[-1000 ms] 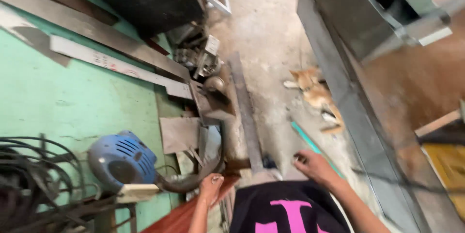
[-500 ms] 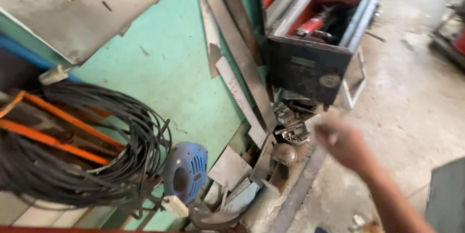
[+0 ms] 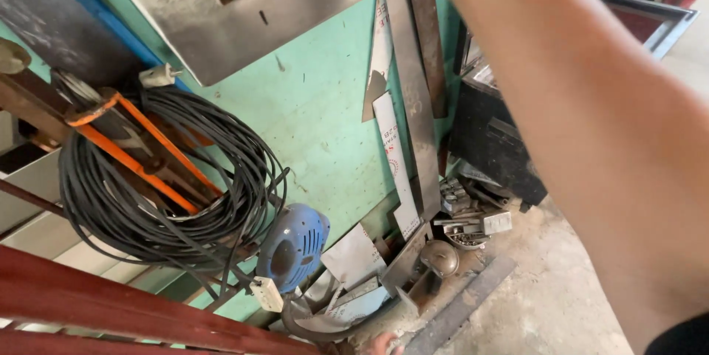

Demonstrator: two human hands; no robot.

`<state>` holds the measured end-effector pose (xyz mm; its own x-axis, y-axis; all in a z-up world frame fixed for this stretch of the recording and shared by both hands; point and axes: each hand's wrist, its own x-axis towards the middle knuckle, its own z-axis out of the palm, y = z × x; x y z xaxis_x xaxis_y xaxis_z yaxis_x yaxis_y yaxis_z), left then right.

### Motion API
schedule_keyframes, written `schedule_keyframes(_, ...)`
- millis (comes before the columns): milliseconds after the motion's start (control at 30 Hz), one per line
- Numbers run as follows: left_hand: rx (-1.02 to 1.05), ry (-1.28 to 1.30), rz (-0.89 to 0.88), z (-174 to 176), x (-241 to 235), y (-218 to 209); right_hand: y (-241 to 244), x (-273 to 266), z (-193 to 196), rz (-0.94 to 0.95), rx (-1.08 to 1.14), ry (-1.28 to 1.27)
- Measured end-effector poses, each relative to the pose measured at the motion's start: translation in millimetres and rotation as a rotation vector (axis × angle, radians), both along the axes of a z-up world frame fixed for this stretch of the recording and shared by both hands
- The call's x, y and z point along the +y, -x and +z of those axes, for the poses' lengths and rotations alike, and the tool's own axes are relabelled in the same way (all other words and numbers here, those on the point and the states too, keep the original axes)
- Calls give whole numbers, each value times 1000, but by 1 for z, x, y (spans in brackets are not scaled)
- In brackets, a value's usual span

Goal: The person arranges stainless steel tubes and a bent tube frame on a workbench, then measures their lengths with a tape measure and marks a tube with a pencil. They briefly walk around the workshop, carry a plastic cup holding a pencil, and return to measure and mark the tubes again.

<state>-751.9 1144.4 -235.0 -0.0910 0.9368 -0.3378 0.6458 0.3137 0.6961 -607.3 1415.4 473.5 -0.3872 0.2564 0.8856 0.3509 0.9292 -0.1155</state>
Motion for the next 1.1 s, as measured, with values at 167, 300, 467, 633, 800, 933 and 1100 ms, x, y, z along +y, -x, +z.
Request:
schedule_keyframes(167,-33,-101,-105,217,82,-9,-11,-26,-24,-1,-6,8)
schedule_keyframes(300,-727,42,-158,365,108,-20,-50,-68,-63,-121,13,44)
schedule_keyframes(467,-1724,188,-409,385,142,-59,-72,-138,-196,-52,295,445)
schedule_keyframes(633,-1970,901,-89,356,130,-125,-96,-235,-274,-591,245,419)
schedule_keyframes(800,-1881,1086,-239,332,93,-179,-114,-311,-289,-717,370,419)
schedule_keyframes(933,-1806,1165,-293,326,67,-218,-122,-352,-285,-560,730,455)
schedule_keyframes(1100,-1787,1165,-434,353,32,-255,-145,-385,-270,-672,805,405)
